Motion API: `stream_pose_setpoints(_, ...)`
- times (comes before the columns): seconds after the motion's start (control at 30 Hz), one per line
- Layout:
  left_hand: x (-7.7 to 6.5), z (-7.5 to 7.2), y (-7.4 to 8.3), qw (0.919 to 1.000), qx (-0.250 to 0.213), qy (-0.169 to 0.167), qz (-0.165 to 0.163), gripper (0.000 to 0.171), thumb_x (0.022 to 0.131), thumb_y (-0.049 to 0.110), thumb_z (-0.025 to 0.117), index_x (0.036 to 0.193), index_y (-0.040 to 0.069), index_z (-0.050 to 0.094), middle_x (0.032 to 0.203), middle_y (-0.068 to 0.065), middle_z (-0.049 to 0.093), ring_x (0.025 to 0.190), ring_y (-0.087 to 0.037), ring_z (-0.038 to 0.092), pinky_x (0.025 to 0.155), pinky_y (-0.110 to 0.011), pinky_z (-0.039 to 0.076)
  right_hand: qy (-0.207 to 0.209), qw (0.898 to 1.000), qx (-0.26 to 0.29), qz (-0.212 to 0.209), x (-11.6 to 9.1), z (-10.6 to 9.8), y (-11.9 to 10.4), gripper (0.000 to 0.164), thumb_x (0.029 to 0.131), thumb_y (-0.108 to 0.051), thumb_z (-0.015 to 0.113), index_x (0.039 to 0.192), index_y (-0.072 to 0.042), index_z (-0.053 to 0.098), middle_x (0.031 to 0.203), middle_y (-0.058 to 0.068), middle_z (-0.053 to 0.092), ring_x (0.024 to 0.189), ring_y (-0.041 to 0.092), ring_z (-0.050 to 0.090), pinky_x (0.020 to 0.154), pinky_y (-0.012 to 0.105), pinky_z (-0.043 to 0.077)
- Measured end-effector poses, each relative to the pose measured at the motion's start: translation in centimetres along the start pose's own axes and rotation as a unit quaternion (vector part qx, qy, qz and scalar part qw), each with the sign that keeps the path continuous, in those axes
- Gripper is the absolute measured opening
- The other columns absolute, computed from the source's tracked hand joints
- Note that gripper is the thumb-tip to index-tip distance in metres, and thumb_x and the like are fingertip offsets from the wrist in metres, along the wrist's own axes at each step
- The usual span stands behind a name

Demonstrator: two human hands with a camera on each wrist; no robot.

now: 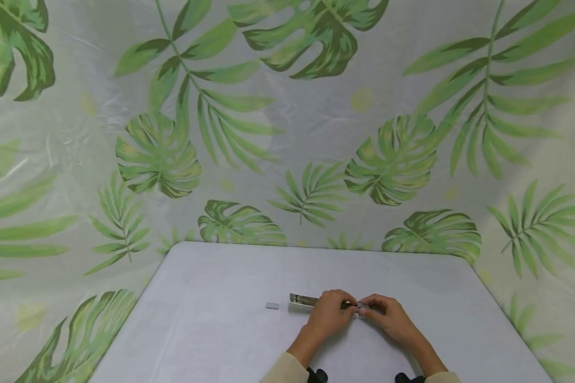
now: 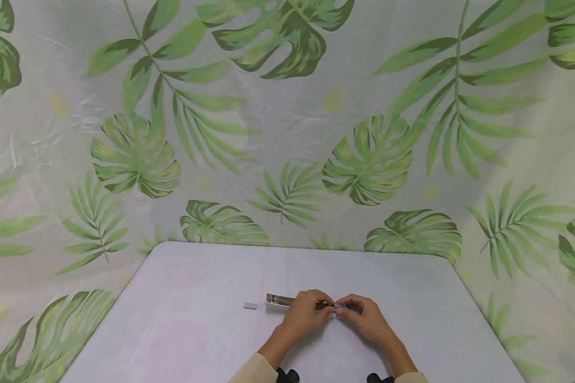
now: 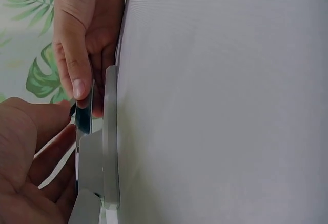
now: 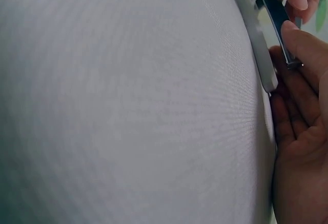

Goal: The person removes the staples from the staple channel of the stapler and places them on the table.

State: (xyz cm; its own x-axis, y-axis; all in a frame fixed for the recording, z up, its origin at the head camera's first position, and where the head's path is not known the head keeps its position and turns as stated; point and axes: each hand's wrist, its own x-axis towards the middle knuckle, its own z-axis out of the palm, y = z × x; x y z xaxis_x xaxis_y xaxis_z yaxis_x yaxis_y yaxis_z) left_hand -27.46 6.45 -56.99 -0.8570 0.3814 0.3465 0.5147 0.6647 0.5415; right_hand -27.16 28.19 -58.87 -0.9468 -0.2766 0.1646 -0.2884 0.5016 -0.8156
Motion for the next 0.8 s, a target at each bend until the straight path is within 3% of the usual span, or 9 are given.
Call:
stream_pose_setpoints(0.37,0.5,0.0,0.7,0.9977,-0.054,0.036,-0.021,0.013,0.089,0.035,0.082,0.1,0.027,0.08,0.098,0.016,0.077,0.093,-0.004,0.071,0.075,-0.018,0.052,0.011,1.0,-0.005,-0.012,0.0,0.0,0.1,0.021,0.095,-0.024,0.075,0.113,-0.013,0.074,0.113,0.004,0.076,0.107,0.002,0.067,0.093,0.025,0.054)
stream_pose_setpoints(0.5,0.7,0.2,0.9,0.9973,-0.053,0.045,-0.026,0.014,0.087,0.036,0.084,0.097,0.028,0.08,0.096,0.018,0.077,0.089,-0.004,0.071,0.072,-0.017,0.051,0.009,1.0,-0.005,-0.01,0.1,0.0,0.2,0.022,0.095,-0.024,0.075,0.114,-0.012,0.074,0.114,0.005,0.076,0.107,0.002,0.066,0.094,0.025,0.054)
stream_pose_setpoints(0.67,0.8,0.3,1.0,0.9988,-0.003,0.048,-0.011,0.018,0.088,0.036,0.083,0.102,0.027,0.077,0.096,0.016,0.077,0.088,-0.003,0.071,0.068,-0.019,0.052,0.01,1.0,-0.01,-0.01,0.0,0.1,0.2,0.021,0.095,-0.025,0.075,0.113,-0.013,0.074,0.114,0.004,0.076,0.107,0.004,0.067,0.093,0.025,0.054)
stream_pose_setpoints(0.8,0.9,0.5,1.3,0.9963,0.074,0.04,0.02,0.024,0.091,0.037,0.079,0.112,0.027,0.073,0.098,0.014,0.077,0.086,-0.003,0.07,0.064,-0.02,0.052,0.019,1.0,-0.015,-0.01,-0.1,0.1,0.1,0.02,0.095,-0.022,0.076,0.112,-0.012,0.075,0.113,0.006,0.076,0.106,0.004,0.068,0.092,0.025,0.054)
